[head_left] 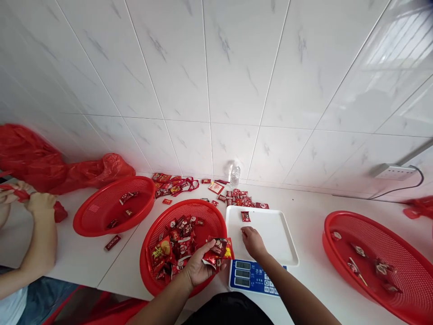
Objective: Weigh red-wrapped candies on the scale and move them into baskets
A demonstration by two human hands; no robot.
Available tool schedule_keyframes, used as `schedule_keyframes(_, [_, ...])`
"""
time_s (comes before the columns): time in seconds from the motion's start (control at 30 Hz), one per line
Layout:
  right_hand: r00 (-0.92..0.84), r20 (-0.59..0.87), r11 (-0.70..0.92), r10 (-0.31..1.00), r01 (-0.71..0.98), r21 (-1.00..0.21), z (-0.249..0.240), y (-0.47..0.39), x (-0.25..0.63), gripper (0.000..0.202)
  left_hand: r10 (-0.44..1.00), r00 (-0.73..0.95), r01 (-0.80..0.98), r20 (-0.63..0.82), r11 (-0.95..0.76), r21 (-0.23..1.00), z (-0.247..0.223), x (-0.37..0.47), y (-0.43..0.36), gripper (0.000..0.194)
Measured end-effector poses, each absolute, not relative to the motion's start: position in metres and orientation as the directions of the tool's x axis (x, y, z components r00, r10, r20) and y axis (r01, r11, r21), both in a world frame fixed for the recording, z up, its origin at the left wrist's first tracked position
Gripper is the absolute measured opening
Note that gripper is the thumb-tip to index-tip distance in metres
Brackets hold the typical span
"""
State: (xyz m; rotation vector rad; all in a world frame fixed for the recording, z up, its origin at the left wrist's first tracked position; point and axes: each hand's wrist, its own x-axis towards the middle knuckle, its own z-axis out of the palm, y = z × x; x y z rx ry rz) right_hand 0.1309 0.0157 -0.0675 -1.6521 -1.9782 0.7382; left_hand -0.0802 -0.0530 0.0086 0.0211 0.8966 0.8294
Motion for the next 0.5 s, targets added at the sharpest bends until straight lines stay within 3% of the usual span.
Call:
schedule_keyframes(0.27, [-0.151, 0.037, 0.141, 0.988, 0.771, -0.622, -0.066, 0.069, 0.129, 0.035, 0.633, 0.384, -0.585, -0.673, 0.73, 0.353, 0.013, -0.091, -0.064, 0.029])
schedule_keyframes(0.5, [-0.106, 0.055, 0.113, 0.993, 0.691, -0.714, -0.059, 0.03, 0.127, 0.029, 0.632, 0.442, -0.548, -0.637, 0.752, 0.365, -0.002, -0.094, -0.065, 0.031])
